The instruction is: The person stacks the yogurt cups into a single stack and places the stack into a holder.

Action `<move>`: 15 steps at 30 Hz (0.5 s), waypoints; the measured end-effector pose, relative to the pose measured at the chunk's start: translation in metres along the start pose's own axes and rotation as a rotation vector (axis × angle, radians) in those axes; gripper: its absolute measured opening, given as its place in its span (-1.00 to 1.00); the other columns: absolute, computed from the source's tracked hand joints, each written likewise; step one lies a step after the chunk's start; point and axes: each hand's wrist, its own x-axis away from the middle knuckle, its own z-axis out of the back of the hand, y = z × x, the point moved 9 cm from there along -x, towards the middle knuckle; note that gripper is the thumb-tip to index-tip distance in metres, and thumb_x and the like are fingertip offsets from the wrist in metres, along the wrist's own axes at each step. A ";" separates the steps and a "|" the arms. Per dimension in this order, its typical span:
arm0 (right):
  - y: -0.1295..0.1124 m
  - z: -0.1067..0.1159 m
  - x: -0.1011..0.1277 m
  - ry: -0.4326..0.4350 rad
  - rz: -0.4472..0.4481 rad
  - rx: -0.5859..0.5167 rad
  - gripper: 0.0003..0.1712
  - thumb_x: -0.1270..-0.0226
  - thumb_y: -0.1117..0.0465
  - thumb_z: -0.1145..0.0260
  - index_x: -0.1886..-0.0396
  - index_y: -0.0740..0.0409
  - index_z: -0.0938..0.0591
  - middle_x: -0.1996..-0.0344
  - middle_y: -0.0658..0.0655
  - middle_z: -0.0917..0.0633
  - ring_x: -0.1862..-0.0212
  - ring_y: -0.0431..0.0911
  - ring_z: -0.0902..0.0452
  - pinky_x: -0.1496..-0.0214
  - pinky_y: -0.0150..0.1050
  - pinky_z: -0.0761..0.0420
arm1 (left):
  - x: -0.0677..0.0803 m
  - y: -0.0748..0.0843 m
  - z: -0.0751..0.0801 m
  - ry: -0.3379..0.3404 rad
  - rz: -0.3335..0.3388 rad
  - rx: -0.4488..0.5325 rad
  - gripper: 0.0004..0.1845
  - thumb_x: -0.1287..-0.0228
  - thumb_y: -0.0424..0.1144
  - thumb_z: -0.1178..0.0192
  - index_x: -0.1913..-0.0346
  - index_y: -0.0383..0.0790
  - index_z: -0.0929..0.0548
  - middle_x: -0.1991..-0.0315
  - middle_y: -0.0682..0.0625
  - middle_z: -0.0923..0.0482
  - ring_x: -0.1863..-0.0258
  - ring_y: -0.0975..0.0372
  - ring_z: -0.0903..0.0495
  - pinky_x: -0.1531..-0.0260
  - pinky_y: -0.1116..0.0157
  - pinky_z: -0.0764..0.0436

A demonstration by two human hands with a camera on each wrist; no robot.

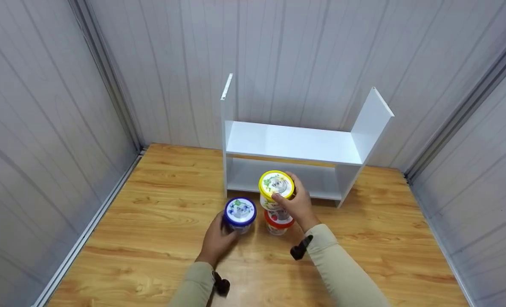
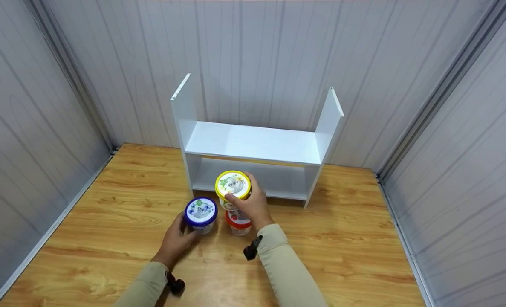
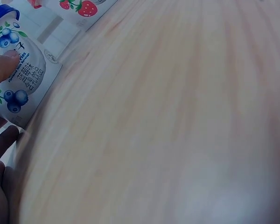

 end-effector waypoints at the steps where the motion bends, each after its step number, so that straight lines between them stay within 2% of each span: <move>1: 0.000 -0.002 0.000 -0.001 -0.006 -0.001 0.12 -0.04 -0.22 -0.60 -0.54 -0.04 -0.28 -0.28 0.13 -0.52 -0.29 0.07 -0.47 -0.35 0.13 -0.48 | 0.000 0.000 0.000 0.001 0.003 0.002 -0.09 -0.07 -0.15 -0.55 -0.48 -0.24 -0.34 -0.41 -0.19 -0.40 -0.45 -0.04 -0.32 -0.46 0.01 -0.26; 6: 0.002 -0.009 0.000 -0.005 -0.018 -0.021 0.12 -0.05 -0.20 -0.60 -0.55 0.00 -0.27 -0.29 0.13 -0.52 -0.28 0.08 -0.46 -0.36 0.15 -0.46 | -0.001 0.000 -0.001 0.003 0.012 0.015 -0.10 -0.06 -0.17 -0.53 -0.47 -0.23 -0.35 -0.41 -0.16 -0.40 -0.45 -0.02 -0.32 -0.46 0.03 -0.26; 11: 0.003 -0.016 -0.001 -0.013 -0.030 -0.019 0.10 -0.06 -0.22 -0.59 -0.54 -0.05 -0.28 -0.30 0.12 -0.50 -0.29 0.08 -0.45 -0.39 0.16 -0.44 | -0.001 -0.002 -0.001 0.009 0.030 0.024 -0.10 -0.06 -0.17 -0.54 -0.47 -0.20 -0.36 -0.42 -0.13 -0.40 -0.45 0.02 -0.32 -0.47 0.07 -0.25; 15: 0.003 -0.020 0.000 -0.023 -0.039 -0.013 0.13 -0.04 -0.26 -0.58 -0.55 -0.05 -0.27 -0.33 0.12 -0.49 -0.31 0.08 -0.43 -0.40 0.15 -0.42 | 0.000 -0.001 -0.001 0.009 0.016 0.025 -0.09 -0.06 -0.17 -0.54 -0.47 -0.22 -0.35 -0.42 -0.16 -0.39 -0.45 -0.01 -0.31 -0.47 0.03 -0.24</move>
